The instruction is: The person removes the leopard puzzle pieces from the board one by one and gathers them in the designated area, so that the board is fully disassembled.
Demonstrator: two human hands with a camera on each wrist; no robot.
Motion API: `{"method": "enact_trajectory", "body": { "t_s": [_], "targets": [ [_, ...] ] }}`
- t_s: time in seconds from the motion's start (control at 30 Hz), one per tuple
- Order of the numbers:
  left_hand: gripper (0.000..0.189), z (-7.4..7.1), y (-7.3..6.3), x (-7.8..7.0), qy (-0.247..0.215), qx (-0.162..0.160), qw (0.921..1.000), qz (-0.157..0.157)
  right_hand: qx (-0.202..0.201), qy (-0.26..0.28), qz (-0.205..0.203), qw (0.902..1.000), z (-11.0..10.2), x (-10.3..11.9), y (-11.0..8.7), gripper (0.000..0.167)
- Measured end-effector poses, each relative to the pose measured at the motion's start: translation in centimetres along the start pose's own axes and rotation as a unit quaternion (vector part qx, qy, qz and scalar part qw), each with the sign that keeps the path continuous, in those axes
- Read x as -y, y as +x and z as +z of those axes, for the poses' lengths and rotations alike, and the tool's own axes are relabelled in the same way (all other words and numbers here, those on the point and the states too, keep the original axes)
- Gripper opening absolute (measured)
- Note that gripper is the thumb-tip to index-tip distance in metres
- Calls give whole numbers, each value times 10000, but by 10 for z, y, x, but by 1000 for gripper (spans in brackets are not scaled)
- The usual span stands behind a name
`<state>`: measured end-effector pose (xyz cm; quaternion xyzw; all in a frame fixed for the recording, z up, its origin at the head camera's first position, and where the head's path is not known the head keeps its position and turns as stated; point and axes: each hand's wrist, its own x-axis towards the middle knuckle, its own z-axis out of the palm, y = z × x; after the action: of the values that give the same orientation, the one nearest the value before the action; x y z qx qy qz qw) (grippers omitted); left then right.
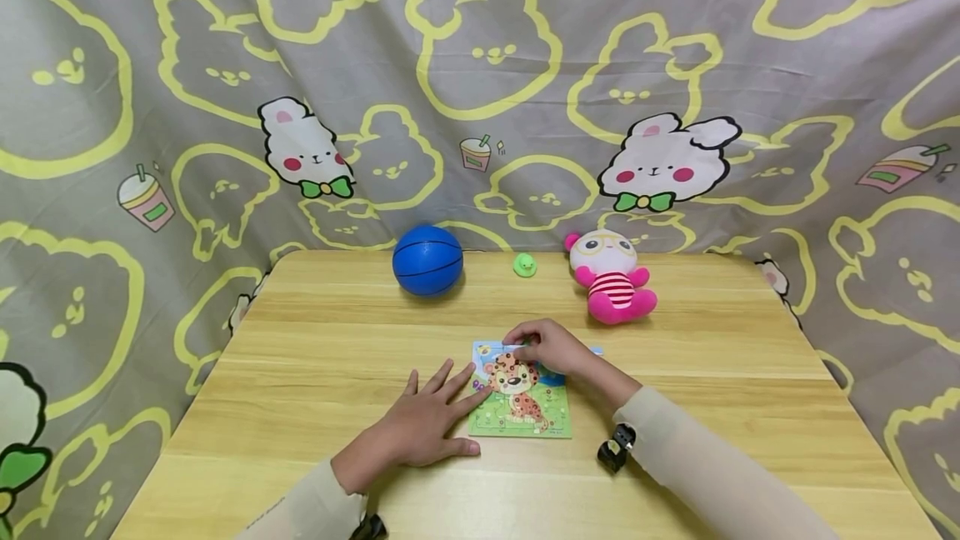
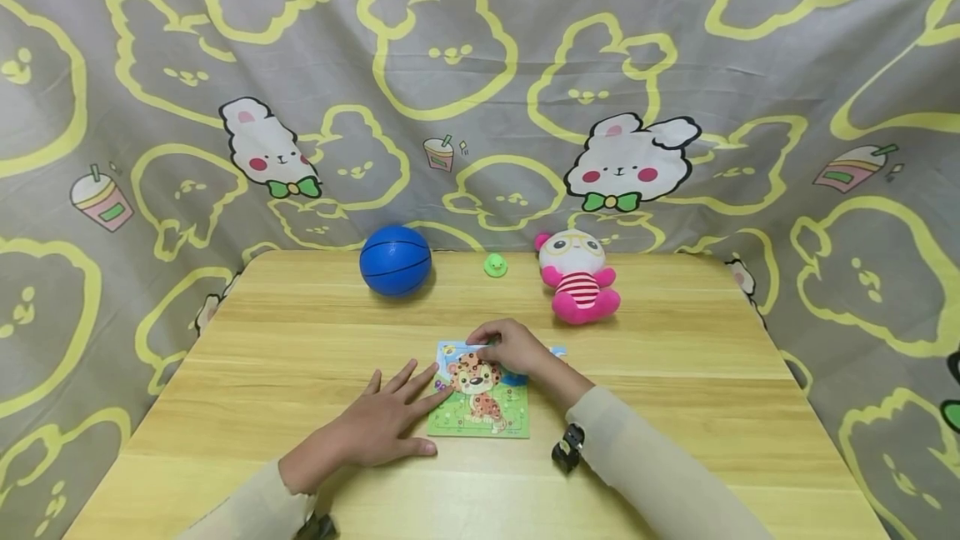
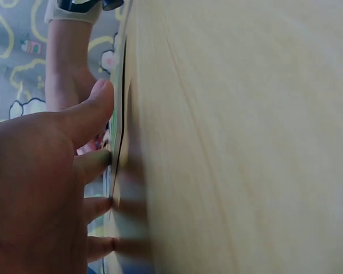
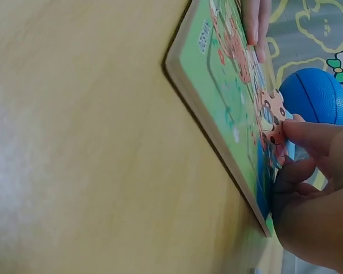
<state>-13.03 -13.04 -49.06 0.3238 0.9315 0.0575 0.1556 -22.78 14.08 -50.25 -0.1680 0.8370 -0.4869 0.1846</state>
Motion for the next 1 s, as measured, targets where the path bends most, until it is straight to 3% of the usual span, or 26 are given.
{"method": "enact_trajectory", "body": {
  "t_s": [0.2, 0.37, 0.57, 0.77, 1.0],
  "targets": [
    [77, -7, 1, -8, -9, -267, 9996, -97, -46, 55, -68, 10000, 1, -1, 0, 16],
    [82, -10, 6, -24, 235, -411, 9987, 187, -90, 66, -124, 9999, 1, 1, -1, 13],
    [86, -6, 18, -43, 340, -141, 9969, 698, -151, 8, -140, 9998, 1, -1, -1, 11],
    [89, -4, 25, -50, 413, 104, 9961, 773, -104, 69, -172, 9998, 2, -4, 0, 12],
    [91, -2, 26, -51, 457, 169, 9956, 801, -83, 155, -138, 9997, 2, -4, 0, 11]
  ]
}}
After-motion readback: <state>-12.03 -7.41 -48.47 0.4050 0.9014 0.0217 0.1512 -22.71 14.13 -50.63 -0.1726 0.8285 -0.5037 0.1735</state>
